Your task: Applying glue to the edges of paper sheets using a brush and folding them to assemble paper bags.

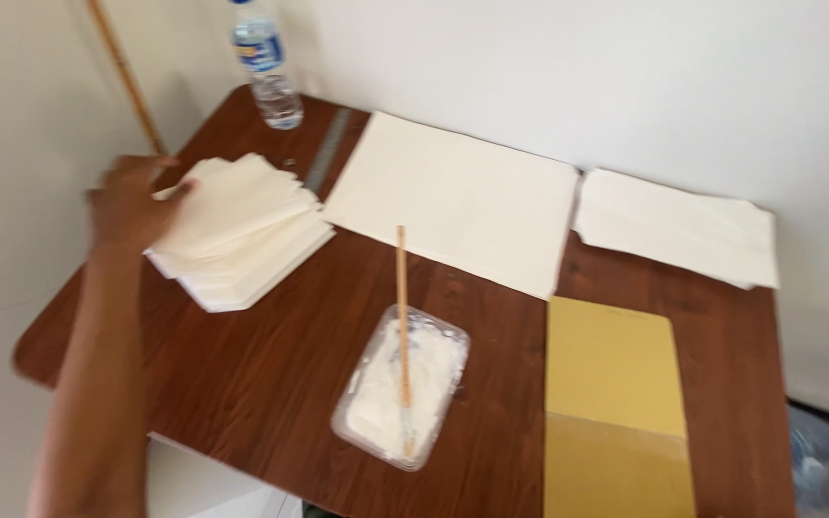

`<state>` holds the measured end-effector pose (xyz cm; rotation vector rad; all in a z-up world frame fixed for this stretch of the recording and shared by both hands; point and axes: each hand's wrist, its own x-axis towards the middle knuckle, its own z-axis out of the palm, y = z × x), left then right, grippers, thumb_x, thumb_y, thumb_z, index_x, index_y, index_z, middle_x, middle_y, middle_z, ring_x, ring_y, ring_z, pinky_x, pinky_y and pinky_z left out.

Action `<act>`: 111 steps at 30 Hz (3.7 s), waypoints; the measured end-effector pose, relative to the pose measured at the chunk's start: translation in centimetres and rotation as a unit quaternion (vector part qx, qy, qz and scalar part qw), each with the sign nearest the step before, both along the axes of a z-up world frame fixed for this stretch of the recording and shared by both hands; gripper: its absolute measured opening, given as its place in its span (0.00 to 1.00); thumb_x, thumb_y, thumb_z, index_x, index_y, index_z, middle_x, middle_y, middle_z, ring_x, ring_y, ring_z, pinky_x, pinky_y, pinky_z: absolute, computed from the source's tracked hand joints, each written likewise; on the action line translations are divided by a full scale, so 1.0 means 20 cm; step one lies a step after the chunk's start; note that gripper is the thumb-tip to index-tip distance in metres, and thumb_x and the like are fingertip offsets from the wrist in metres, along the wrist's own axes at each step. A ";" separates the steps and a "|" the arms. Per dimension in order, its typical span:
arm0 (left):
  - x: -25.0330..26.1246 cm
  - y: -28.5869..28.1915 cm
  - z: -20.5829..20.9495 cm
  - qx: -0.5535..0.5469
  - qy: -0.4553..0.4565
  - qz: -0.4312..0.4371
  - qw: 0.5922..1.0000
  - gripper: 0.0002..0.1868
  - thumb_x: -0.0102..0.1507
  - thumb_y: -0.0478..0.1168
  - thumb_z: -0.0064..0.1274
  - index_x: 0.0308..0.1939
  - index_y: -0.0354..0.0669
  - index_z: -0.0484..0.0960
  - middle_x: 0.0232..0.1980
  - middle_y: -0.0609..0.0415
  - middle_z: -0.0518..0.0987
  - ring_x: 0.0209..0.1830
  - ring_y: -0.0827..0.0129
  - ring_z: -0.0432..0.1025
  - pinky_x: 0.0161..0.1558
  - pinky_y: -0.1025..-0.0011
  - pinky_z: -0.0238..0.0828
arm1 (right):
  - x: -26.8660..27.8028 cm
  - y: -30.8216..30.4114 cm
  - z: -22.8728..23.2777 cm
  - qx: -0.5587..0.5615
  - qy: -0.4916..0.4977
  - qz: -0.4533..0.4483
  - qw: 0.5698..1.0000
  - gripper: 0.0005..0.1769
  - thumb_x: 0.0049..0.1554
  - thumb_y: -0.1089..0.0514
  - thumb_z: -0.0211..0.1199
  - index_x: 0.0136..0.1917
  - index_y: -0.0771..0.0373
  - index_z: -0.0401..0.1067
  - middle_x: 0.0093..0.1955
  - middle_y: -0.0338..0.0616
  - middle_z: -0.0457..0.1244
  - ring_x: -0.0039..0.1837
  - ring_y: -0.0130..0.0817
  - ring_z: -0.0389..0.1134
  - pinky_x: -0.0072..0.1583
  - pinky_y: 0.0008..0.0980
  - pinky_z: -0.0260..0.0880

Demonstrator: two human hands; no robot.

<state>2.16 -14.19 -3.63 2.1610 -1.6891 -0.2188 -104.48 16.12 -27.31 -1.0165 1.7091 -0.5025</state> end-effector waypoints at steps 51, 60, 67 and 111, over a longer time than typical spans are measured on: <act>-2.24 0.01 -0.11 0.014 -0.087 -0.497 0.863 0.19 0.69 0.44 0.43 0.59 0.40 0.78 0.63 0.50 0.79 0.55 0.51 0.75 0.47 0.52 0.74 | 1.89 0.65 0.80 -0.508 0.475 -0.037 0.717 0.42 0.65 0.28 0.24 0.57 0.47 0.79 0.62 0.28 0.70 0.64 0.26 0.69 0.61 0.27 0.60; -2.32 0.06 0.06 0.091 0.059 -0.309 0.945 0.09 0.63 0.44 0.56 0.38 0.46 0.89 0.44 0.57 0.87 0.42 0.65 0.80 0.42 0.63 0.74 | 1.94 0.65 0.83 -0.482 0.465 -0.066 0.739 0.47 0.61 0.22 0.21 0.55 0.45 0.79 0.62 0.27 0.70 0.63 0.27 0.70 0.62 0.28 0.58; -2.27 0.02 0.11 0.193 0.177 -0.246 0.933 0.10 0.54 0.48 0.69 0.27 0.48 0.89 0.24 0.62 0.79 0.28 0.76 0.67 0.36 0.76 0.63 | 1.93 0.64 0.83 -0.482 0.465 -0.070 0.739 0.49 0.59 0.20 0.21 0.54 0.45 0.80 0.62 0.27 0.70 0.63 0.27 0.70 0.62 0.29 0.57; -2.99 0.73 -0.06 0.064 0.231 -0.726 0.644 0.20 0.67 0.28 0.35 0.58 0.51 0.72 0.24 0.59 0.68 0.24 0.65 0.57 0.60 0.64 0.55 | 1.33 0.93 0.30 -0.497 0.219 -0.479 0.690 0.56 0.78 0.25 0.40 0.65 0.93 0.66 0.68 0.75 0.60 0.53 0.56 0.64 0.53 0.47 0.75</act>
